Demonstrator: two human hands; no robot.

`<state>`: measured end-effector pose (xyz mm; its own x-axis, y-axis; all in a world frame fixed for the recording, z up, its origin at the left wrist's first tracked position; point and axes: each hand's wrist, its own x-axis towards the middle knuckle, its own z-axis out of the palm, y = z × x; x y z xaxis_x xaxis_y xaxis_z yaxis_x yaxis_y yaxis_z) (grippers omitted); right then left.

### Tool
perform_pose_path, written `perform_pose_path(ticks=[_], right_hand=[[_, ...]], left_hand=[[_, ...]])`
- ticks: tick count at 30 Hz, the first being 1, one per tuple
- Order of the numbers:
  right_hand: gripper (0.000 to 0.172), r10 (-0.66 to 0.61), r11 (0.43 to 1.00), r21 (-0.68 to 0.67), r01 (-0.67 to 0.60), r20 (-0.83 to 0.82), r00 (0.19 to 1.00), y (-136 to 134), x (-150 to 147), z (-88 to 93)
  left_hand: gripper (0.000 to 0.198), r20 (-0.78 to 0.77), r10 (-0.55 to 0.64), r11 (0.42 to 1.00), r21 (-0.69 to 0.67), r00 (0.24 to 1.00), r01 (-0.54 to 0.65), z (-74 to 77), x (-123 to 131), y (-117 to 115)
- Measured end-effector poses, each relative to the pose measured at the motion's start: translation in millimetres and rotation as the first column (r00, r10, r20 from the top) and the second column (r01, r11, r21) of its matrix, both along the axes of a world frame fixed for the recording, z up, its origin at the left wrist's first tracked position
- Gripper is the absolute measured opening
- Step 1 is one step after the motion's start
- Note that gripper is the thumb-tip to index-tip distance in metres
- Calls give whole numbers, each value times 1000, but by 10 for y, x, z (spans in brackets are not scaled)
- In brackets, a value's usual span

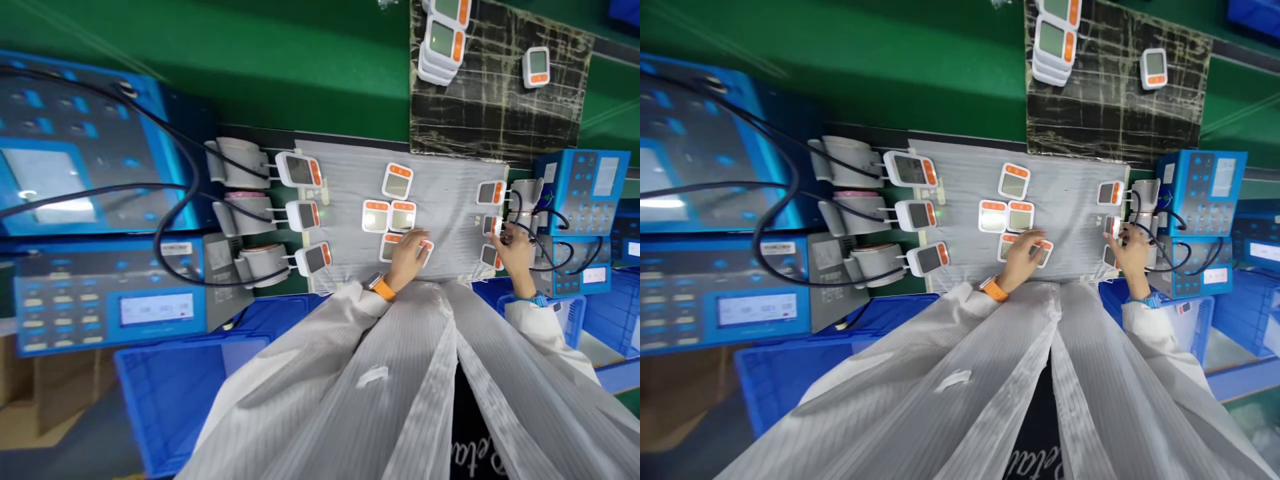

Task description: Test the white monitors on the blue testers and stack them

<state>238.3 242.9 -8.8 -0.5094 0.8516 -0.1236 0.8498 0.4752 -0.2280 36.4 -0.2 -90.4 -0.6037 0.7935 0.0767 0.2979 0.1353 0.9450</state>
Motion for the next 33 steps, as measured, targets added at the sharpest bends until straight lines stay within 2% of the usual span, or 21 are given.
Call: perform_pose_path(ticks=[4,8,11,14,17,20,22,23,25,26,29,31,33], right_hand=[[47,-49,990,-127,55,50,998,200,-112,14],[40,-110,983,-141,118,68,992,315,-62,53],[40,-151,975,-148,166,105,983,326,-55,52],[39,-163,969,-162,189,162,973,316,-44,52],[37,-93,979,-167,121,170,981,298,-24,94],[46,11,1000,14,-13,93,996,217,-105,113],[53,77,990,119,-79,15,997,74,-277,42],[53,120,987,114,-117,-26,992,-37,-403,-24],[47,244,969,-4,-246,-113,963,-344,-724,-196],[43,316,939,-84,-332,-161,935,-530,-909,-284],[35,482,796,-251,-551,-288,828,-1104,-1475,-470],[35,524,737,-282,-614,-335,783,-1399,-1800,-522],[35,531,710,-291,-641,-375,760,-1574,-2063,-555]], left_hand=[[17,-40,193,980,-44,980,-195,93,-198,-306],[13,-118,326,940,-64,938,-335,132,-341,-552],[18,-151,377,912,-113,914,-395,78,-380,-655],[35,-114,413,886,-181,903,-428,-46,-345,-690],[53,-13,446,871,-223,895,-437,-173,-263,-693],[60,95,483,854,-268,870,-445,-246,-174,-703],[62,178,510,841,-309,842,-444,-266,-122,-716],[62,226,517,839,-326,826,-436,-270,-98,-724],[62,314,506,849,-345,804,-400,-260,-59,-743],[62,345,487,860,-349,802,-372,-242,-45,-756],[60,403,392,899,-358,827,-252,-122,-57,-825],[53,408,331,908,-382,851,-170,6,-161,-916],[43,332,322,897,-407,887,-173,145,-388,-1052]])
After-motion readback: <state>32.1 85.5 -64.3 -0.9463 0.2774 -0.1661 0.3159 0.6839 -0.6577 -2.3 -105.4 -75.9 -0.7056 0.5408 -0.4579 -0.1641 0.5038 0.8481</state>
